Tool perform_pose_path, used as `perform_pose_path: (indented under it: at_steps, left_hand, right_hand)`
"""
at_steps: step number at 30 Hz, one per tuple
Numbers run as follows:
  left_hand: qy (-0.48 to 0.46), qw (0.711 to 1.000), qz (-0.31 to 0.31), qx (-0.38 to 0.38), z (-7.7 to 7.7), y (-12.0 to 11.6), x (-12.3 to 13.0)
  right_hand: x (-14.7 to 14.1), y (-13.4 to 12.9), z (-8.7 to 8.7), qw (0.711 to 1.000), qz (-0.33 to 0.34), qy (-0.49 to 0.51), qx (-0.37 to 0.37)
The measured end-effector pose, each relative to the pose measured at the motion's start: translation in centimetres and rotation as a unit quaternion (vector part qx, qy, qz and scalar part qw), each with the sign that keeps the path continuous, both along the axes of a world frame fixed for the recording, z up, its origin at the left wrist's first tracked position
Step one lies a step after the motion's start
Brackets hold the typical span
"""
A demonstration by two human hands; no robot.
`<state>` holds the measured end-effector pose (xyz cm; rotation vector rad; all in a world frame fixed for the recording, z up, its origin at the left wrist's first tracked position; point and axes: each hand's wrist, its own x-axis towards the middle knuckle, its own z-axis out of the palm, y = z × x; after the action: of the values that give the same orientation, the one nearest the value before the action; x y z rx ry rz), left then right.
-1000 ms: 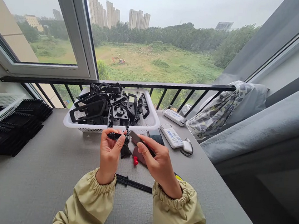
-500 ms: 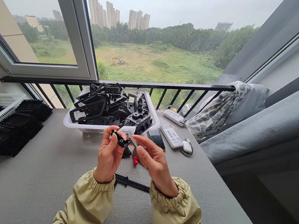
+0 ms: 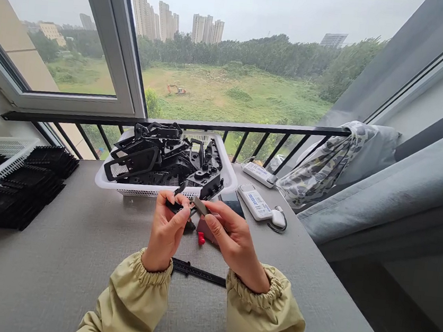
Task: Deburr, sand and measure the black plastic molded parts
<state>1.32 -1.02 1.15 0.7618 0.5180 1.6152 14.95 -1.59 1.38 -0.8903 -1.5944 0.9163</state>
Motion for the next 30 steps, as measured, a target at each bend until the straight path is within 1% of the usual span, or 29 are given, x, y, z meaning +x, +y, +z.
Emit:
perform_pose_path:
  at_steps: [5,8,13,18,24,30]
  left_hand:
    - [-0.024,1.0,0.007,-0.01,-0.11,0.14,-0.27]
    - [-0.03,0.999,-0.006,-0.018,-0.03,0.1,-0.33]
    - [-0.038,0.999,-0.024,-0.018,0.04,0.05,-0.42]
    - [-0.031,0.999,-0.036,-0.013,0.0,0.11,-0.58]
    - [-0.023,0.999,-0.038,-0.012,0.04,0.2,-0.56]
    - [-0.021,0.998,-0.05,-0.023,0.09,0.12,-0.53]
  right_hand:
    - [1.01,-0.02,0.7,0.992,-0.016,-0.085,0.096]
    - [1.13,-0.17,0.84,0.984,-0.007,-0.129,0.126]
    - [0.89,-0.25,0.51,0.975,-0.002,-0.17,0.143]
    - [0.9,-0.21,0.54,0.974,-0.045,-0.165,0.146]
    - [1.15,-0.35,0.59,0.971,-0.019,-0.18,0.156]
    - [1.03,-0.4,0.52,0.97,-0.047,-0.179,0.158]
